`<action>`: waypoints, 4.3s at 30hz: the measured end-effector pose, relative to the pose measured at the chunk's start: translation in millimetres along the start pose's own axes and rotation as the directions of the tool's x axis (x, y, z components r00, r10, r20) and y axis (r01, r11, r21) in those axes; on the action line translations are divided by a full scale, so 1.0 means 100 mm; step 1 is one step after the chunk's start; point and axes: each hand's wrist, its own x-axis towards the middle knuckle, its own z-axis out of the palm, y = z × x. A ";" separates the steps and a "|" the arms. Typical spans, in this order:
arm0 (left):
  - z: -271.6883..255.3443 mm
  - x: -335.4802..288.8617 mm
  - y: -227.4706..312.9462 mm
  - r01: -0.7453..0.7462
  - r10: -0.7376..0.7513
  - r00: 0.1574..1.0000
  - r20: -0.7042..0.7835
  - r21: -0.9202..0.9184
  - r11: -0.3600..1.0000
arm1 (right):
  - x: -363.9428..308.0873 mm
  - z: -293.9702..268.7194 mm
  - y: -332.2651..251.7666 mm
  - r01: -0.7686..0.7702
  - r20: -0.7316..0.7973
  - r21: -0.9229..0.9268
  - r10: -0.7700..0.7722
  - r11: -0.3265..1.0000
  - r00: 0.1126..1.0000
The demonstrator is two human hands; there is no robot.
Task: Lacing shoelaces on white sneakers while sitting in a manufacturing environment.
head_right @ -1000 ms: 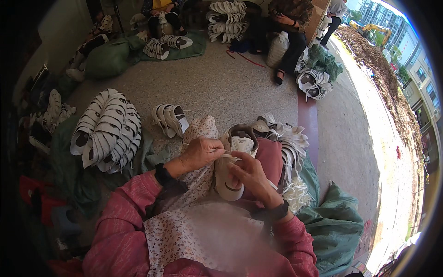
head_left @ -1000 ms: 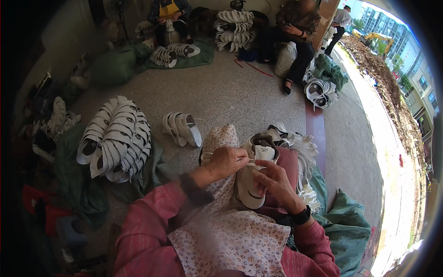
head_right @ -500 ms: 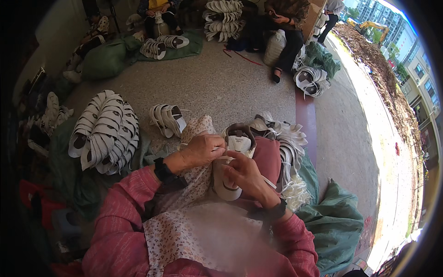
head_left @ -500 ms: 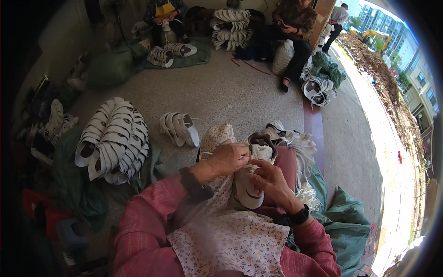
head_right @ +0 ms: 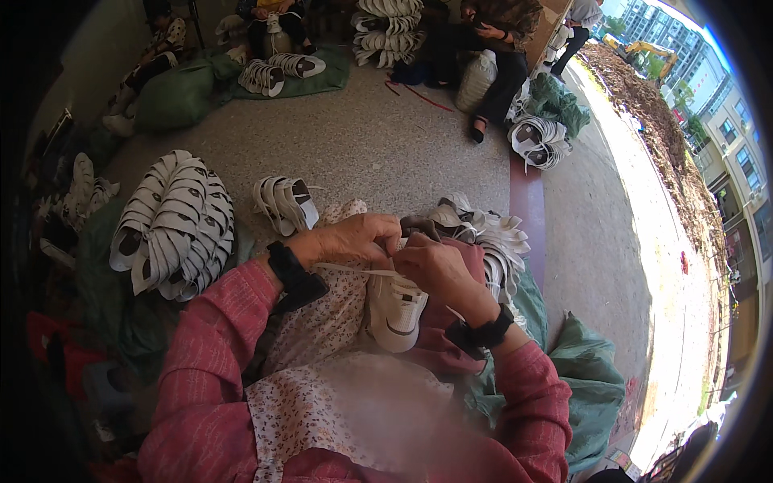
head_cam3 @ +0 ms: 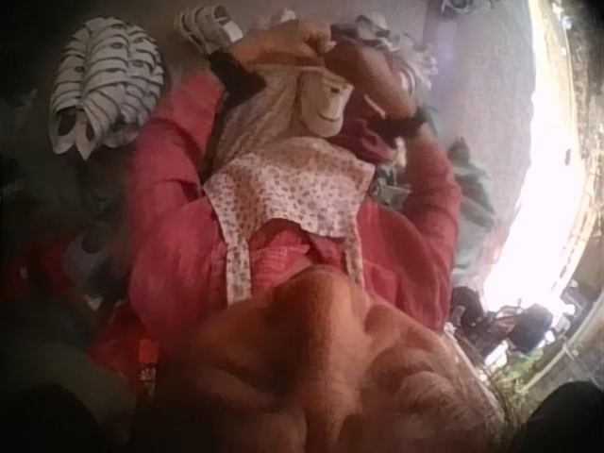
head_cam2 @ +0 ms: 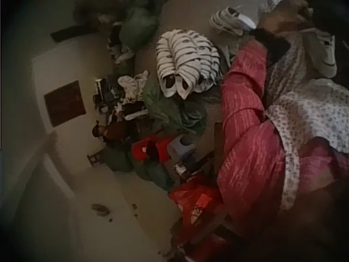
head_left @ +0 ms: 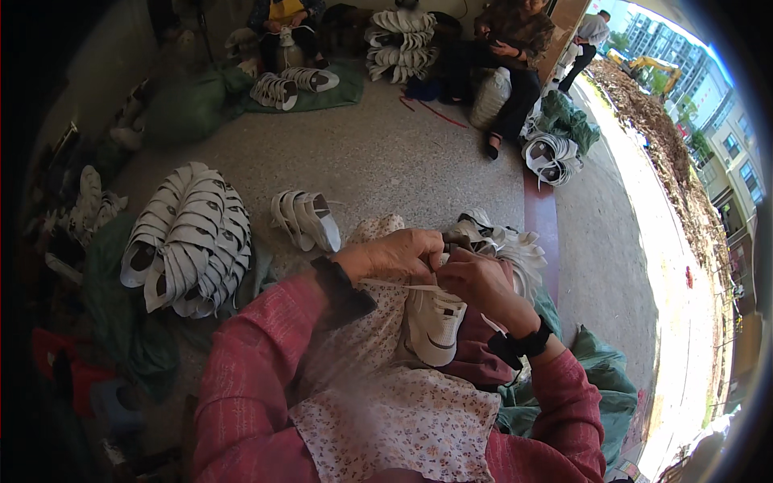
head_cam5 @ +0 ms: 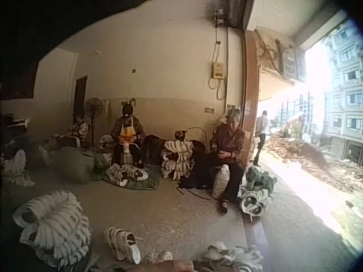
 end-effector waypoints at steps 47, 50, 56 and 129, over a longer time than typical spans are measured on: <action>0.37 0.40 0.53 -0.115 0.144 0.983 -0.111 0.235 0.965 | -1.28 -1.38 1.32 0.350 -0.304 0.932 0.729 0.094 0.613; 0.72 0.49 0.61 -0.270 0.311 0.950 0.036 0.599 0.754 | -1.34 -1.38 1.26 0.262 -0.208 0.965 0.688 0.026 0.696; 1.05 0.57 0.53 -0.264 0.140 0.964 0.225 0.840 0.474 | -1.43 -1.28 1.02 0.238 -0.212 0.970 0.677 0.057 0.704; 0.43 0.66 0.21 0.212 -0.212 0.977 -0.004 0.035 0.977 | -0.52 -0.17 0.70 -0.596 0.417 0.746 0.489 0.297 0.766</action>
